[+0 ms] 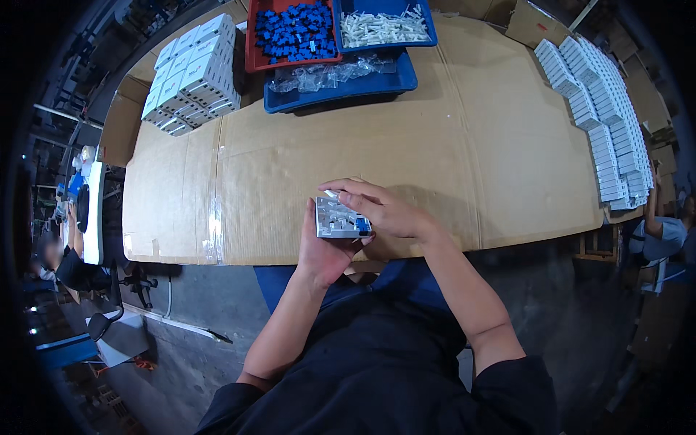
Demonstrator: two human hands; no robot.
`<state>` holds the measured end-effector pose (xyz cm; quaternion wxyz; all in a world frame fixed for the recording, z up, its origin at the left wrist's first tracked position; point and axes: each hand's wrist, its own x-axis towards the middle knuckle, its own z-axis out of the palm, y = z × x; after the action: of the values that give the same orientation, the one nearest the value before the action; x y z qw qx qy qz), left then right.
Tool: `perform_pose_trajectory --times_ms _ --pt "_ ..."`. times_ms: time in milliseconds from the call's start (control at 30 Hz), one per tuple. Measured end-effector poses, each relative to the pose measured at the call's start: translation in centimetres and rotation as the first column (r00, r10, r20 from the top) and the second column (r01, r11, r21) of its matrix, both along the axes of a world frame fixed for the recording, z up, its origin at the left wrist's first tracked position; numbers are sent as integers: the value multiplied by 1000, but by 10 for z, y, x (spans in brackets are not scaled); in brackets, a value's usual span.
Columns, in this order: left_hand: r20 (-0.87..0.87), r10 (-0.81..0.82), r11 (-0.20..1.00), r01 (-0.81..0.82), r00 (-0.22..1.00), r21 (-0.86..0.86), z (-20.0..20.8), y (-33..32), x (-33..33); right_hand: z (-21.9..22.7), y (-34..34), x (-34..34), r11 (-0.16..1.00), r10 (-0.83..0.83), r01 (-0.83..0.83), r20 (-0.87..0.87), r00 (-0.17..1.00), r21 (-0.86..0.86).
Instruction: The person is assembling and packaging small electronic or mechanical components into white cardboard boxes.
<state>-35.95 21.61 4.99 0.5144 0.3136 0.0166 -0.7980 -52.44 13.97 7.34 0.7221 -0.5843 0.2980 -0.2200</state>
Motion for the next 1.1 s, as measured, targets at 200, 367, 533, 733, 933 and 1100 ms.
perform_pose_trajectory --times_ms 200,367,533,733,933,1100 --pt "-22 21 998 -20 1000 54 -4 -1 -3 2 0 7 996 55 -65 -163 985 -56" --pt "13 32 998 -33 999 52 2 -3 -5 9 -3 11 993 115 -120 -165 979 -20" --pt "-34 45 998 -44 998 37 -3 -4 -4 -3 -9 7 994 51 -66 -163 985 -87" --pt "-113 33 999 -29 993 29 -4 -10 -1 -1 -9 5 994 43 -52 -100 994 -91" --pt "-158 -70 994 56 985 -90 -11 -9 3 -2 -12 5 995 94 -99 -140 986 -30" --pt "-134 -22 998 30 991 61 -4 -15 -1 -9 -16 4 992 82 -97 -178 981 -80"
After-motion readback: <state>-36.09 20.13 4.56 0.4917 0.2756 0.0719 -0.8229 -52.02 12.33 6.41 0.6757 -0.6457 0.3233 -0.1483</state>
